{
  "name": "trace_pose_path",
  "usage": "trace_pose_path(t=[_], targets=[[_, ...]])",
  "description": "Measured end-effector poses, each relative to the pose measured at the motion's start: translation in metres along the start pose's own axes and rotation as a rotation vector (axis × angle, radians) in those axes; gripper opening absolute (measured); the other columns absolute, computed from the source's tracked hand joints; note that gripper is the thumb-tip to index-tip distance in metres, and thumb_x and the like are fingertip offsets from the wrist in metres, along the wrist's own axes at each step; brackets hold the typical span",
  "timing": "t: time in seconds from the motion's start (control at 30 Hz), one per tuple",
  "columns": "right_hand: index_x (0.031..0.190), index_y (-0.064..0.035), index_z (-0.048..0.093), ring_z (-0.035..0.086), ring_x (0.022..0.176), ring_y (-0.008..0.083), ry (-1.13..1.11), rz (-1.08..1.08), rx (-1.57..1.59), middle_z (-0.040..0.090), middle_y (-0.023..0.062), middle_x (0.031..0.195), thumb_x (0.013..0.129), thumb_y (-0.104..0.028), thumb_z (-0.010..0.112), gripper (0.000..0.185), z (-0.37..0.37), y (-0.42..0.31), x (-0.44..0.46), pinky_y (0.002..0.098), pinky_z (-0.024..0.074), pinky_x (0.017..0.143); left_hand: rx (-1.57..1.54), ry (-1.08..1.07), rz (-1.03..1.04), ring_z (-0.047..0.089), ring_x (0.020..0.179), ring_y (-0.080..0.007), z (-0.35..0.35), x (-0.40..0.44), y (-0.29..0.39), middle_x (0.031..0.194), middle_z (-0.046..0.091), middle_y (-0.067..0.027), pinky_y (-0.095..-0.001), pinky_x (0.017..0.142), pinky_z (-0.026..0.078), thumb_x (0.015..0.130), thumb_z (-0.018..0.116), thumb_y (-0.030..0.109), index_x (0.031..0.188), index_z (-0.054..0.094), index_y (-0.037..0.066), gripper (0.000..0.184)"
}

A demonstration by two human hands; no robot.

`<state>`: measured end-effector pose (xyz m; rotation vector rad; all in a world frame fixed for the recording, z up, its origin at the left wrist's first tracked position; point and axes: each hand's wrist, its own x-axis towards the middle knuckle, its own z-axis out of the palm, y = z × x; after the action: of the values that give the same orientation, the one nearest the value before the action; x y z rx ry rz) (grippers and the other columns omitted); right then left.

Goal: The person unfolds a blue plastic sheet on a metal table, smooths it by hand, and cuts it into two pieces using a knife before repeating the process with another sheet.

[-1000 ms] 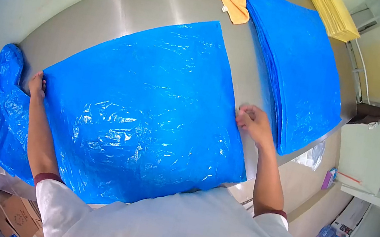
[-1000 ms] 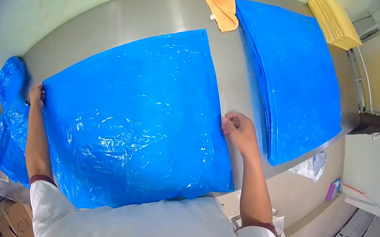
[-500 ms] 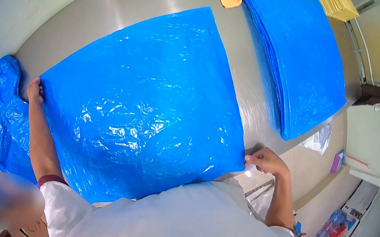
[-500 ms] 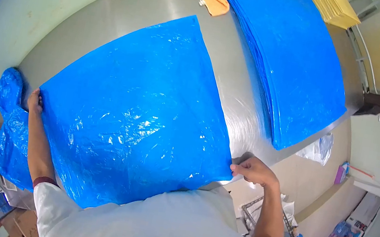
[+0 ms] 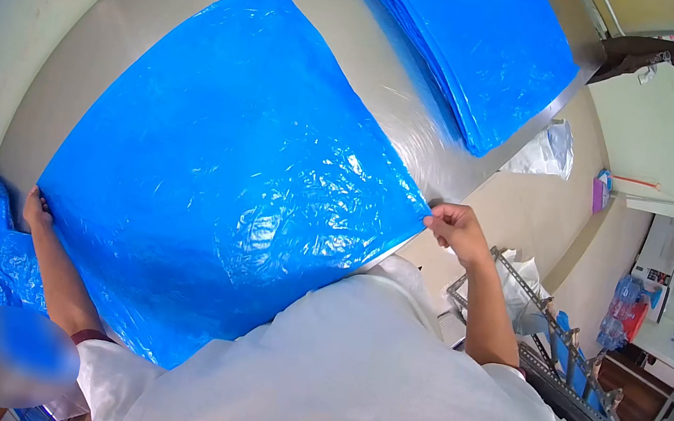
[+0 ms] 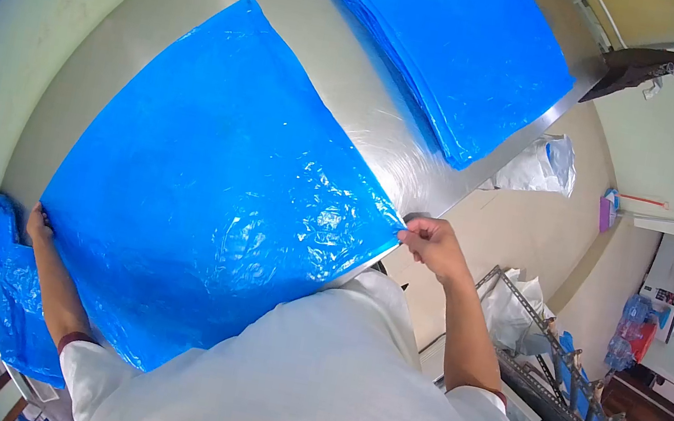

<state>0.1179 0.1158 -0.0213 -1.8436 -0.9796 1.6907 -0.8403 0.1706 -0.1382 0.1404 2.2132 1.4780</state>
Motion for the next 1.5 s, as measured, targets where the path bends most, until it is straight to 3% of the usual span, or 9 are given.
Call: trace_pose_path(t=[0.13, 0.27, 0.37, 0.47, 0.63, 0.77, 1.1, 1.27, 1.5], targets=[[0.082, -0.0055, 0.067, 0.048, 0.050, 0.0057, 0.078, -0.043, 0.031, 0.055, -0.0029, 0.061, 0.087, -0.015, 0.071, 0.011, 0.002, 0.001, 0.000, 0.0216, 0.0370, 0.046, -0.022, 0.037, 0.087, 0.043, 0.047, -0.0106, 0.016, 0.001, -0.002, 0.059, 0.047, 0.0014, -0.0245, 0.041, 0.033, 0.087, 0.070, 0.024, 0.074, 0.061, 0.012, 0.020], [0.086, -0.0042, 0.067, 0.051, 0.051, 0.0069, 0.128, -0.067, 0.031, 0.058, -0.0012, 0.063, 0.088, -0.016, 0.069, 0.012, 0.011, -0.001, -0.002, 0.0221, 0.0394, 0.046, 0.060, 0.087, 0.408, 0.056, 0.058, -0.0165, 0.024, -0.014, -0.005, 0.080, 0.062, -0.0082, -0.0302, 0.048, 0.048, 0.084, 0.073, 0.015, 0.118, 0.056, -0.001, 0.042], [0.091, -0.0026, 0.067, 0.053, 0.053, 0.0080, 0.084, -0.136, -0.001, 0.059, 0.0005, 0.065, 0.089, -0.018, 0.068, 0.015, 0.005, 0.005, 0.002, 0.0224, 0.0406, 0.047, 0.251, 0.006, 0.803, 0.063, 0.086, -0.0209, 0.022, -0.188, 0.020, 0.119, 0.060, -0.0174, -0.0312, 0.063, 0.054, 0.085, 0.074, 0.026, 0.130, 0.048, -0.003, 0.059], [0.094, -0.0014, 0.066, 0.053, 0.053, 0.0092, 0.066, -0.158, -0.036, 0.058, 0.0014, 0.065, 0.091, -0.018, 0.067, 0.017, -0.002, 0.012, 0.012, 0.0237, 0.0405, 0.047, 0.181, -0.205, 0.730, 0.060, 0.091, -0.0148, -0.018, -0.372, 0.019, 0.111, 0.066, -0.0086, -0.0284, 0.083, 0.048, 0.092, 0.066, 0.019, 0.127, 0.054, -0.001, 0.042], [0.093, -0.0043, 0.064, 0.051, 0.050, 0.0085, 0.005, -0.217, -0.059, 0.055, 0.0001, 0.062, 0.093, -0.020, 0.064, 0.016, -0.012, 0.022, 0.028, 0.0218, 0.0394, 0.046, 0.074, 0.352, 0.365, 0.057, 0.085, -0.0108, -0.129, -0.509, -0.102, 0.092, 0.062, -0.0030, -0.0248, 0.079, 0.046, 0.092, 0.067, 0.018, 0.114, 0.062, -0.001, 0.030], [0.086, -0.0077, 0.061, 0.050, 0.047, 0.0078, -0.063, -0.263, -0.061, 0.055, -0.0004, 0.061, 0.094, -0.021, 0.063, 0.016, -0.014, 0.023, 0.042, 0.0207, 0.0378, 0.044, 0.014, 0.343, 0.139, 0.057, 0.082, -0.0099, -0.158, -0.557, -0.173, 0.091, 0.062, -0.0023, -0.0231, 0.070, 0.044, 0.089, 0.069, 0.018, 0.112, 0.063, 0.003, 0.029], [0.085, -0.0120, 0.060, 0.049, 0.045, 0.0049, -0.109, -0.335, -0.075, 0.055, -0.0028, 0.060, 0.096, -0.025, 0.061, 0.017, -0.021, 0.028, 0.055, 0.0184, 0.0360, 0.041, -0.205, 0.162, -0.187, 0.059, 0.055, -0.0115, -0.156, -0.557, -0.155, 0.081, 0.068, -0.0071, -0.0210, 0.048, 0.044, 0.093, 0.062, 0.018, 0.111, 0.060, 0.006, 0.022], [0.090, -0.0062, 0.063, 0.049, 0.051, 0.0065, -0.061, -0.332, -0.058, 0.056, -0.0007, 0.064, 0.094, -0.021, 0.062, 0.015, -0.020, 0.030, 0.050, 0.0204, 0.0392, 0.046, -0.496, 0.027, -0.262, 0.069, 0.068, -0.0142, -0.171, -0.542, -0.154, 0.094, 0.070, -0.0142, -0.0185, 0.053, 0.056, 0.098, 0.054, 0.023, 0.111, 0.058, 0.008, 0.020], [0.088, -0.0065, 0.063, 0.052, 0.049, 0.0077, -0.069, -0.325, -0.040, 0.058, 0.0001, 0.064, 0.093, -0.021, 0.064, 0.016, -0.006, 0.016, 0.030, 0.0209, 0.0397, 0.045, -0.350, -0.013, -0.212, 0.064, 0.071, -0.0119, -0.188, -0.522, -0.154, 0.088, 0.066, -0.0037, -0.0204, 0.061, 0.054, 0.093, 0.063, 0.015, 0.102, 0.061, 0.005, 0.014]])
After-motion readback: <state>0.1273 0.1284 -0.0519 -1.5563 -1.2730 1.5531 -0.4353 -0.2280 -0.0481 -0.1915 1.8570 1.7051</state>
